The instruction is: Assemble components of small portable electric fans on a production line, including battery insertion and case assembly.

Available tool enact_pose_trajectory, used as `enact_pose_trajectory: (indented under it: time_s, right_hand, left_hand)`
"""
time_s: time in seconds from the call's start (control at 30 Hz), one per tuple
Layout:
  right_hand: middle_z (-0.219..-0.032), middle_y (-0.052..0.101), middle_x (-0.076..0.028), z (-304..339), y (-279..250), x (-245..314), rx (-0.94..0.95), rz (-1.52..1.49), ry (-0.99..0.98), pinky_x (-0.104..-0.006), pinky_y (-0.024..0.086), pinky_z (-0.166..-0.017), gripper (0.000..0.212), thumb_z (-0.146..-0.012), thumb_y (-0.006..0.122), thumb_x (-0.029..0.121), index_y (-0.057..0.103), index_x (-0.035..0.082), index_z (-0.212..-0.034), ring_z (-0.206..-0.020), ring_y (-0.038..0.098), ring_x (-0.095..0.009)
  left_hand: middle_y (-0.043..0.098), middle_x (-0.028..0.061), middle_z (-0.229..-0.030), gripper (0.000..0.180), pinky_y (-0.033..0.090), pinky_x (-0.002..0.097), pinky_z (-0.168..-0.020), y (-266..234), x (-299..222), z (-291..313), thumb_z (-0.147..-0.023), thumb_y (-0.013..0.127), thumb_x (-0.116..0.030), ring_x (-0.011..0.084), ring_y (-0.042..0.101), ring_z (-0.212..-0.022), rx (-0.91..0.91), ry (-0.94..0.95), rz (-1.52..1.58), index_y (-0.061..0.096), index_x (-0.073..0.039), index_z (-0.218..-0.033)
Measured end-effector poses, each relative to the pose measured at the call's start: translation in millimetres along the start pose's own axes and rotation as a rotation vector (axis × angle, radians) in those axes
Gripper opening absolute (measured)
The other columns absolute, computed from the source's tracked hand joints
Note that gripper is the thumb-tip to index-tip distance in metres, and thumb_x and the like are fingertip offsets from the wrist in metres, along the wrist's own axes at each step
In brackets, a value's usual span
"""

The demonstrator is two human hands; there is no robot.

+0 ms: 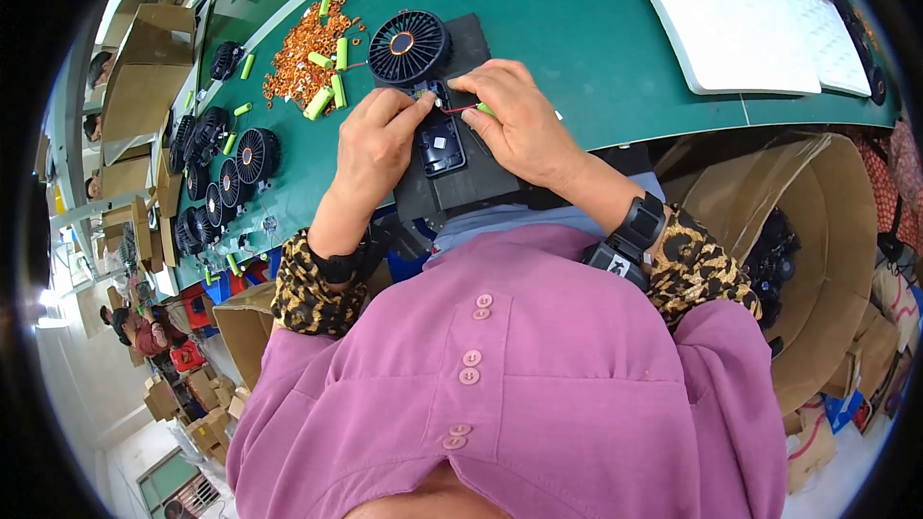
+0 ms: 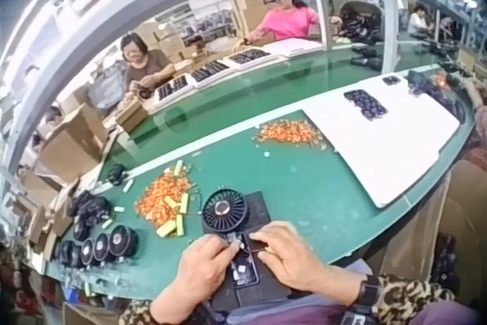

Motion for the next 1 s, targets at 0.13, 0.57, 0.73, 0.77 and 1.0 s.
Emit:
enact_pose_trajectory:
  time_s: [0.13,0.57,0.73,0.77,1.0]
  right_hand:
    - [-0.114,0.058,-0.012,0,0,-2,0.017,0.002,-0.007,-0.0407,0.040,-0.098,0.032,-0.084,0.060,0.010,0.058,0.004,-0.116,-0.113,0.049,-0.033]
    - [-0.119,0.057,-0.015,5,-4,-1,0.033,0.013,-0.014,-0.0405,0.037,-0.101,0.038,-0.084,0.065,0.018,0.057,0.005,-0.119,-0.120,0.047,-0.033]
    - [-0.121,0.057,-0.015,6,-6,2,0.034,0.000,-0.010,-0.0397,0.037,-0.102,0.037,-0.085,0.065,0.019,0.058,0.004,-0.118,-0.121,0.047,-0.032]
    - [-0.116,0.058,-0.016,6,-9,5,0.002,0.033,-0.013,-0.0404,0.040,-0.098,0.037,-0.084,0.066,0.020,0.058,0.004,-0.116,-0.116,0.050,-0.033]
    - [-0.100,0.061,-0.017,7,-22,15,0.317,0.388,0.430,-0.0432,0.049,-0.071,0.033,-0.083,0.067,0.023,0.061,0.002,-0.108,-0.083,0.061,-0.034]
  left_hand:
    - [0.055,0.0055,-0.078,0.030,0.049,0.0343,-0.062,-2,0,-2,-0.070,0.062,0.000,0.0223,0.058,-0.073,0.031,-0.005,-0.005,0.069,-0.007,-0.099]
    - [0.059,0.0107,-0.101,0.044,0.050,0.0367,-0.081,1,5,23,-0.071,0.057,0.007,0.0274,0.058,-0.094,-0.047,-0.097,0.123,0.062,-0.004,-0.113]
    - [0.058,0.0106,-0.101,0.045,0.048,0.0365,-0.085,1,2,26,-0.071,0.056,0.007,0.0268,0.056,-0.097,-0.025,-0.077,0.089,0.061,-0.002,-0.115]
    - [0.058,0.0102,-0.103,0.046,0.048,0.0365,-0.086,0,0,26,-0.071,0.056,0.006,0.0265,0.056,-0.098,-0.004,-0.076,0.074,0.061,-0.002,-0.116]
    - [0.057,0.0089,-0.105,0.049,0.047,0.0356,-0.085,-4,-3,14,-0.074,0.053,0.001,0.0252,0.054,-0.101,-0.007,0.076,0.051,0.057,-0.003,-0.123]
Point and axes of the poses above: each hand's wrist, its own z-axis away from the middle knuckle, its own y-axis out of the palm, x = y × z, the point moved 3 cm from there along -z, towards the middle knuckle
